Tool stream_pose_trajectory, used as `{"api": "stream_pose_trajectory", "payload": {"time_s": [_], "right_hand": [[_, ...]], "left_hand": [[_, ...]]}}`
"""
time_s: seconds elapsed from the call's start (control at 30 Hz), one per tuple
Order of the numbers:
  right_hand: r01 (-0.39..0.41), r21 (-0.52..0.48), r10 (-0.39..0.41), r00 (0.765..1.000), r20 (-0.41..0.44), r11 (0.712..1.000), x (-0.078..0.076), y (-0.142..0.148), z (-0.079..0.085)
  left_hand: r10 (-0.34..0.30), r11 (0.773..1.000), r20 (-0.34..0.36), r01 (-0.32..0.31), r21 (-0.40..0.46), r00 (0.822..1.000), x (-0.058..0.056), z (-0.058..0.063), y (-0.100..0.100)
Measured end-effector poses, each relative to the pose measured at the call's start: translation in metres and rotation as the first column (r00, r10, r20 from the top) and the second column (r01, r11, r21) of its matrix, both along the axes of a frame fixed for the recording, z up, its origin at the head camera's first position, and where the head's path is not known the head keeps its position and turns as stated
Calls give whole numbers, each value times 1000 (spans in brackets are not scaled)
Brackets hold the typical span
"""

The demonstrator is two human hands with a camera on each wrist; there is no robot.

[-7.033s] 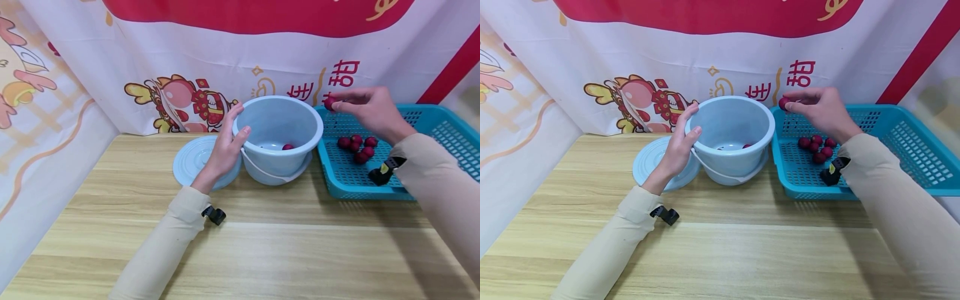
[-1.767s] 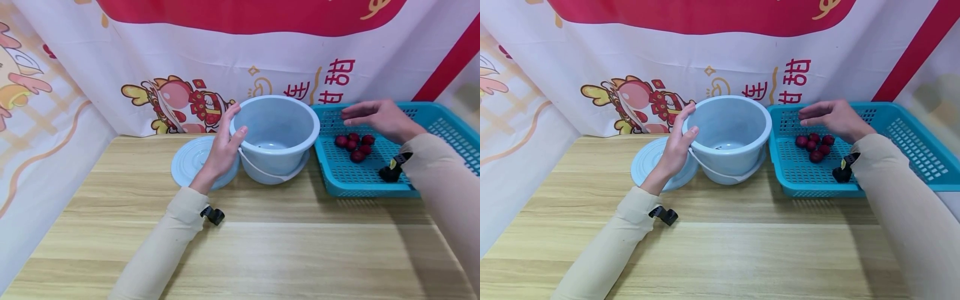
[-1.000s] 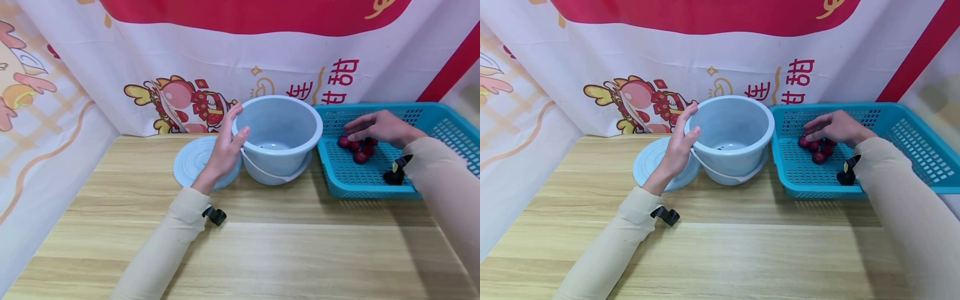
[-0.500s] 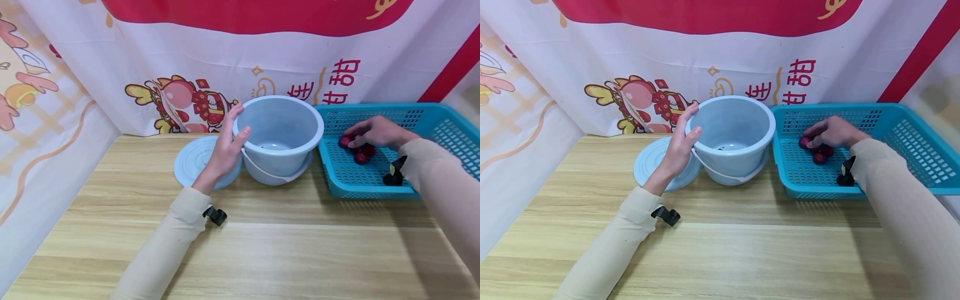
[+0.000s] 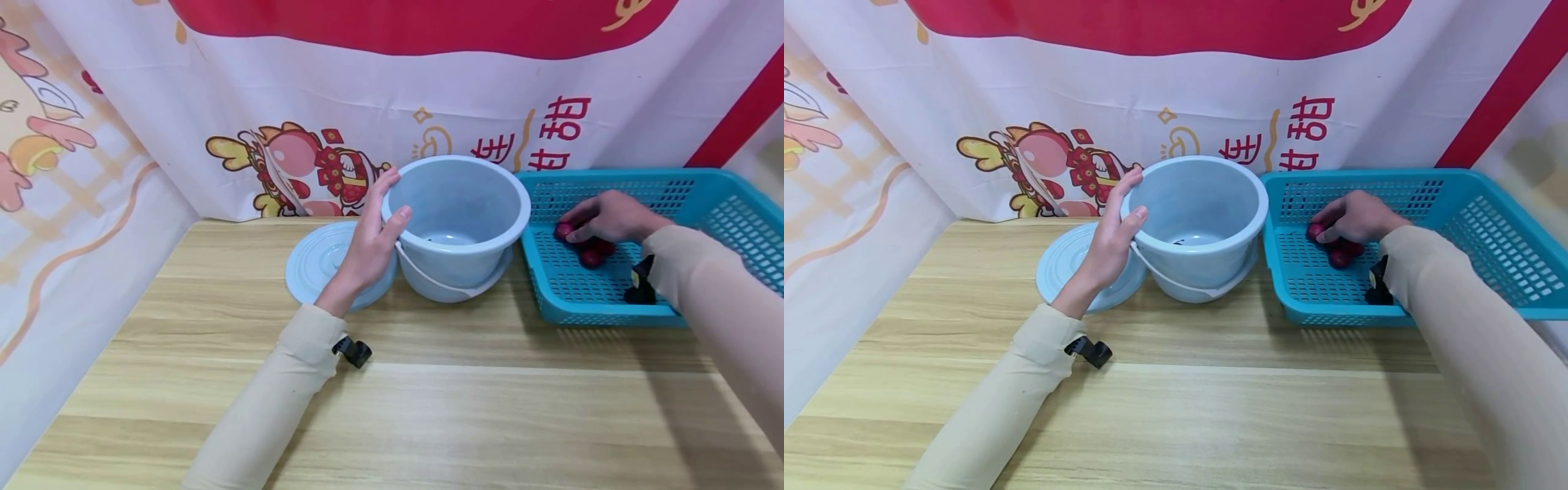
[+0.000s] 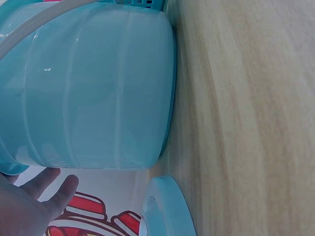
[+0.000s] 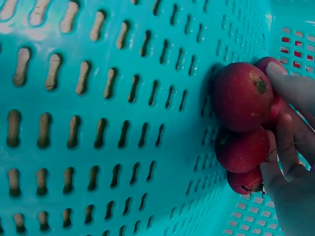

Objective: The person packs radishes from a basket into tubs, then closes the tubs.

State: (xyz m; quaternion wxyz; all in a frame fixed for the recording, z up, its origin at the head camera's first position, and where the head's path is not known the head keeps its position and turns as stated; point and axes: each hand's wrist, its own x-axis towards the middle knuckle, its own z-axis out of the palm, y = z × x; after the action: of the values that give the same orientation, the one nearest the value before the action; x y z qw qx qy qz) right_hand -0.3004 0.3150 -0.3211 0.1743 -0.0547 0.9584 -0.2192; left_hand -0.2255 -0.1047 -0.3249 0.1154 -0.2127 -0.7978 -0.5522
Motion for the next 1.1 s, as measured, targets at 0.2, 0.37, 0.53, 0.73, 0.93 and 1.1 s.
{"api": "stream_pose_trajectory", "payload": {"time_s": [0.2, 0.37, 0.53, 0.73, 0.93, 1.1], "right_hand": [[-20, 14, 21, 1000, -20, 1000, -1, -2, 4], [10, -43, -10, 1000, -13, 999, -1, 2, 10], [55, -121, -57, 998, -20, 991, 2, 7, 16], [89, -188, -97, 995, -33, 978, 6, 9, 22], [130, -261, -157, 984, -85, 956, 7, 1, 31], [140, -293, -184, 975, -126, 946, 8, -6, 38]], "left_hand": [[-1, 1000, 5, 1, -1, 1000, -1, 0, 0], [-5, 1000, 6, 5, -1, 1000, -1, 0, 0], [-5, 1000, 7, 5, 1, 1000, -1, 0, 0], [1, 1000, 6, -1, -1, 1000, -1, -1, 1], [-2, 1000, 3, 2, 3, 1000, -1, 0, 1], [-5, 1000, 7, 4, 2, 1000, -1, 0, 0]]}}
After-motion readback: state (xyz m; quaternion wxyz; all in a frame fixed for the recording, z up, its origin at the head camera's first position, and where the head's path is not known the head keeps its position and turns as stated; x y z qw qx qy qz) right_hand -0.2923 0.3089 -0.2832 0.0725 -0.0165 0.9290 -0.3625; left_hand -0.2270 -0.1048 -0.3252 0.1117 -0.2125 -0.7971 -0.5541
